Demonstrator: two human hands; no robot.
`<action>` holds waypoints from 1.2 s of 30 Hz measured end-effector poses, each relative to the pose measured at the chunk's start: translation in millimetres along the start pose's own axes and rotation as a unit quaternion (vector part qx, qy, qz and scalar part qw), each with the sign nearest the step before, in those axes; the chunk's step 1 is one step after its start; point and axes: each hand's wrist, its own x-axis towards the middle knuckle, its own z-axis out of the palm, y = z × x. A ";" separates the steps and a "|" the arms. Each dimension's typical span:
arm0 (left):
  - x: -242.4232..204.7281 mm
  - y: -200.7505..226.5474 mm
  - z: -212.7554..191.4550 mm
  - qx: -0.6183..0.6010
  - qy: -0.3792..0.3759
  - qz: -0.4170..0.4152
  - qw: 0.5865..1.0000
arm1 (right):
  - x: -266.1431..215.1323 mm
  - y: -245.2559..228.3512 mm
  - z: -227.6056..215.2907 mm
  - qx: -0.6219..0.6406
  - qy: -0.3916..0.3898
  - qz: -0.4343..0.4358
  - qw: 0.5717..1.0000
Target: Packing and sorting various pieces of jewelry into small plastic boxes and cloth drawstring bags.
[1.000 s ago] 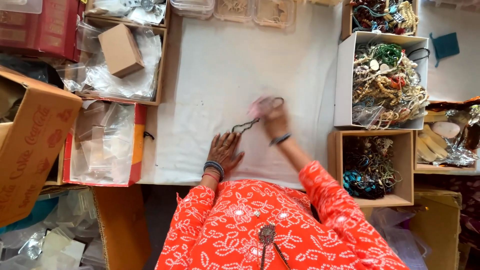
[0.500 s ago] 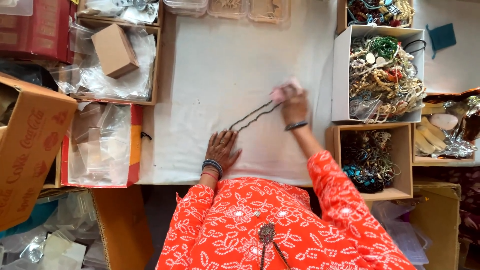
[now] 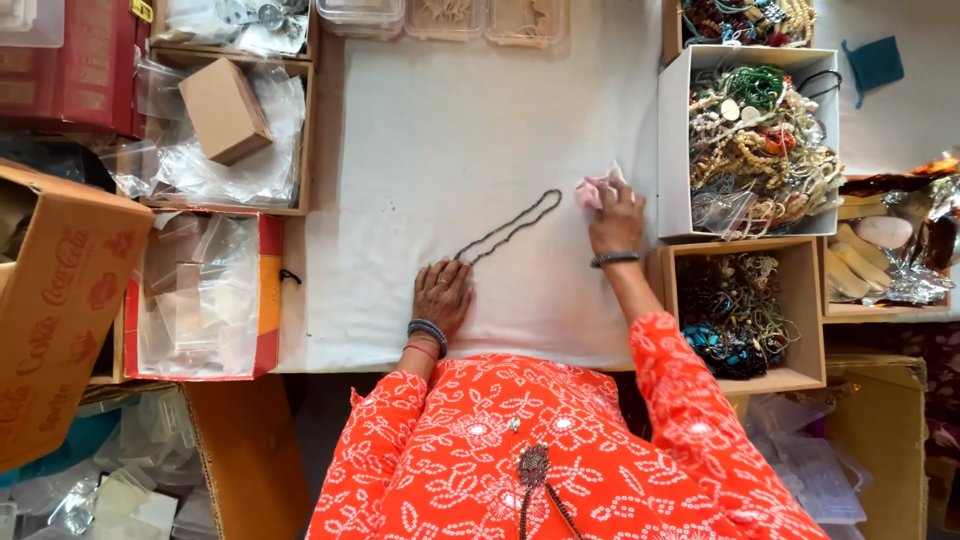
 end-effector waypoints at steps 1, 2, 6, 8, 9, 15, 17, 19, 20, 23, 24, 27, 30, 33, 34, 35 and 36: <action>6.8 4.7 -1.4 0.000 0.000 0.002 1.000 | -14.3 -2.5 -5.1 0.000 0.001 0.002 1.000; 14.4 10.5 -1.9 -0.021 0.008 -0.044 0.999 | -28.0 -3.7 -10.7 0.013 -0.049 0.044 0.998; 50.5 27.4 1.3 -0.103 0.081 -0.086 0.988 | -79.0 -26.5 -32.9 0.023 -0.076 0.037 0.996; 65.5 31.8 12.6 -0.089 0.028 -0.090 0.992 | -82.0 -28.5 -27.2 0.037 -0.050 0.041 0.997; 72.6 33.9 17.6 -0.073 -0.026 -0.095 0.992 | -83.8 -30.1 -24.6 0.051 -0.025 0.045 0.997; 107.7 43.9 12.3 0.105 -0.183 -0.064 0.975 | -80.0 -32.8 -17.1 0.047 0.005 0.104 0.993; 118.8 44.6 21.7 0.038 -0.147 -0.087 0.984 | -77.7 -33.7 -18.2 0.048 0.010 0.104 0.993; 137.9 54.3 14.2 -0.031 -0.113 -0.112 0.987 | -77.6 -33.9 -17.9 0.049 0.013 0.104 0.993; 151.5 63.7 2.0 -0.265 -0.074 -0.165 0.947 | -77.9 -33.5 -17.4 0.048 0.014 0.105 0.993; 187.1 83.4 -30.3 -0.561 -0.002 -0.193 0.805 | -77.3 -33.5 -13.9 0.046 0.018 0.109 0.993; 197.9 88.7 -40.2 -0.635 0.026 -0.174 0.752 | -77.2 -33.5 -12.6 0.043 0.020 0.113 0.992; 200.8 90.5 -77.4 -0.725 0.055 -0.167 0.666 | -77.3 -33.1 -11.1 0.039 0.024 0.115 0.992; 172.2 60.2 -63.0 -0.723 0.104 -0.234 0.641 | -78.0 -34.4 -12.6 0.040 0.025 0.114 0.992; 97.2 -11.2 40.8 -0.371 0.019 -0.382 0.846 | -75.9 -36.5 -16.6 0.041 0.030 0.111 0.993; 84.1 -11.2 35.5 -0.370 0.020 -0.383 0.846 | -75.6 -34.9 -15.1 0.042 0.030 0.110 0.993; 70.8 -11.8 30.4 -0.282 0.007 -0.370 0.885 | -75.2 -33.9 -13.0 0.039 0.031 0.109 0.993; 55.0 -11.3 25.5 -0.192 -0.008 -0.356 0.915 | -76.8 -32.8 -11.5 0.036 0.029 0.108 0.993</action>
